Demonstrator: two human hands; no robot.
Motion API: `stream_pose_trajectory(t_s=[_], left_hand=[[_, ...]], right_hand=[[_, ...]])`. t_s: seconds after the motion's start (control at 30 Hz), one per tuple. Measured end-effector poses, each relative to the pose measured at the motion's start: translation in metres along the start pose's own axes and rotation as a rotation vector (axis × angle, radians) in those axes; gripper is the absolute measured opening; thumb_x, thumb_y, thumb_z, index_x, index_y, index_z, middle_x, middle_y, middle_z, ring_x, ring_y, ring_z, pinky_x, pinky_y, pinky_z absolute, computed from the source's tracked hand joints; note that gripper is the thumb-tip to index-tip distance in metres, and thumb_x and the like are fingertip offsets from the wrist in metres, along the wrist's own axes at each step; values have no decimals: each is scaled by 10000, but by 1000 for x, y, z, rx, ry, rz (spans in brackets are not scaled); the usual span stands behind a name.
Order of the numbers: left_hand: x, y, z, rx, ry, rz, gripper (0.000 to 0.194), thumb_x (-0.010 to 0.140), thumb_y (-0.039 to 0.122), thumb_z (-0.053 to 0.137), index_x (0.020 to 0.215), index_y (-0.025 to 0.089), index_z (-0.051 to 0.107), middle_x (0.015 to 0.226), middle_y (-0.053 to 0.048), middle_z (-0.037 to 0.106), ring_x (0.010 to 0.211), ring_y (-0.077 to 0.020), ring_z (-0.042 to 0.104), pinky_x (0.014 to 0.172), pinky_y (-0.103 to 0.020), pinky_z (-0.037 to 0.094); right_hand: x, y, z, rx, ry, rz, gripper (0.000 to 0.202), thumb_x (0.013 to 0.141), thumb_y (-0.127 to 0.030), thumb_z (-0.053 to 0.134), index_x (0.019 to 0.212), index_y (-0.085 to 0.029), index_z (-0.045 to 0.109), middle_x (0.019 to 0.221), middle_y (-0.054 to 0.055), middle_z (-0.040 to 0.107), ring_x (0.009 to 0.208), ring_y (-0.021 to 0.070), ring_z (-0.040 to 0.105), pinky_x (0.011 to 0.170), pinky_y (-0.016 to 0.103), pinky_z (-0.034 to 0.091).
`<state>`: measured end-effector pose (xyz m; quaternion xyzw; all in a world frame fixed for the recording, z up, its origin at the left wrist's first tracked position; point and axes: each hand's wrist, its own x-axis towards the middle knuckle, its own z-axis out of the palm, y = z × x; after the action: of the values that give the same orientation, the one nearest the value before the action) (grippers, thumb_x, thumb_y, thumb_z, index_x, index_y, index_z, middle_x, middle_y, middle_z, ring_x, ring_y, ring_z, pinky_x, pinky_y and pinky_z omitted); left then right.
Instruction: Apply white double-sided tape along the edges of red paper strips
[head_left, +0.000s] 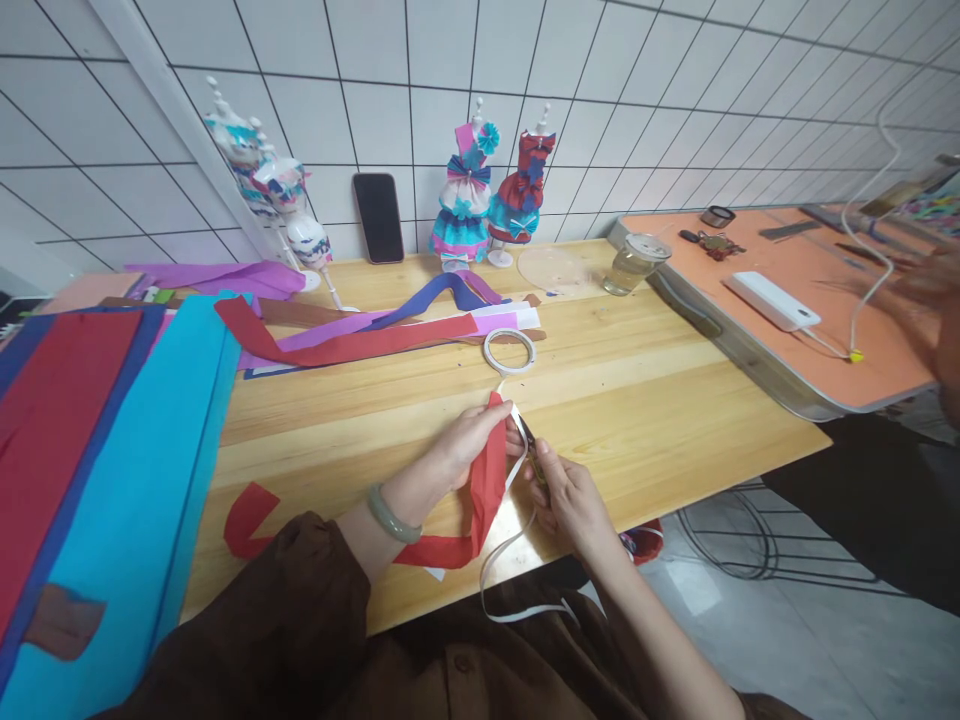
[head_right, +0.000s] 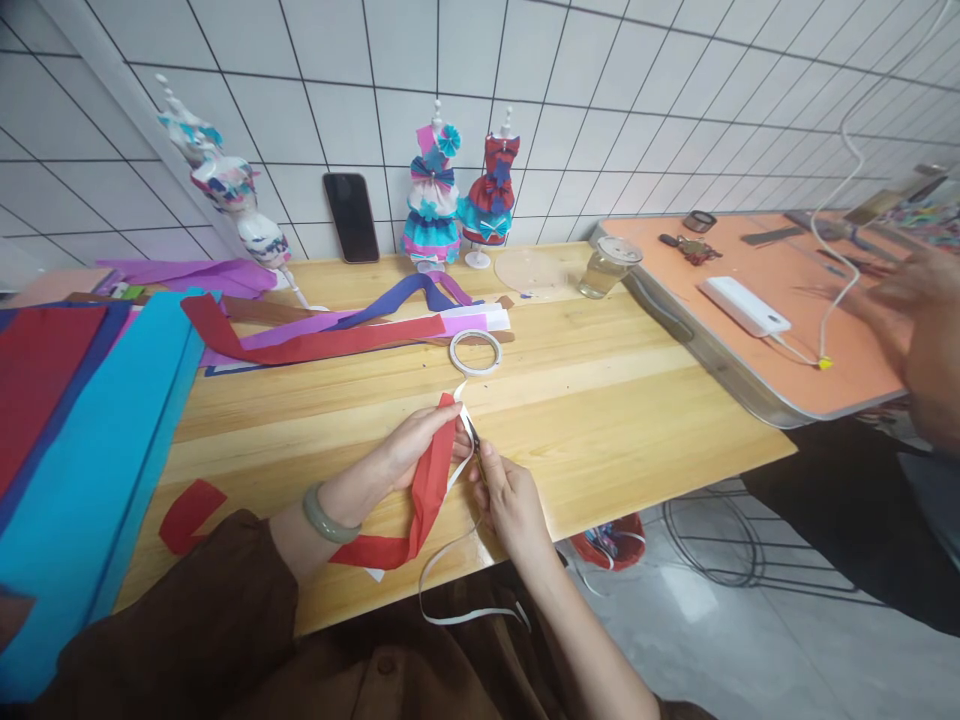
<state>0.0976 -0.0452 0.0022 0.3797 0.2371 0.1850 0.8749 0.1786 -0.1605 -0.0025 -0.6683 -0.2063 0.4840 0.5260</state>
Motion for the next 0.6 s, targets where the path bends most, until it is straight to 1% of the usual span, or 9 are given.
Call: stream_pose_trajectory(t_s=[0.3, 0.6], left_hand=[[2, -2, -2, -18, 10, -2, 238, 734, 358, 568, 676, 143, 482, 602, -23, 574, 539, -126, 562, 562, -260, 456], [0, -1, 0, -18, 2, -2, 237, 739, 354, 562, 666, 149, 468, 586, -15, 571, 527, -125, 561, 560, -264, 455]], right_hand=[[2, 0, 2, 40, -11, 24, 437, 779, -592, 429, 638, -180, 455, 356, -93, 287, 270, 36, 210, 283, 172, 133], [2, 0, 3, 50, 12, 28, 436, 753, -601, 458, 615, -187, 444, 344, -99, 279, 262, 41, 202, 271, 173, 138]])
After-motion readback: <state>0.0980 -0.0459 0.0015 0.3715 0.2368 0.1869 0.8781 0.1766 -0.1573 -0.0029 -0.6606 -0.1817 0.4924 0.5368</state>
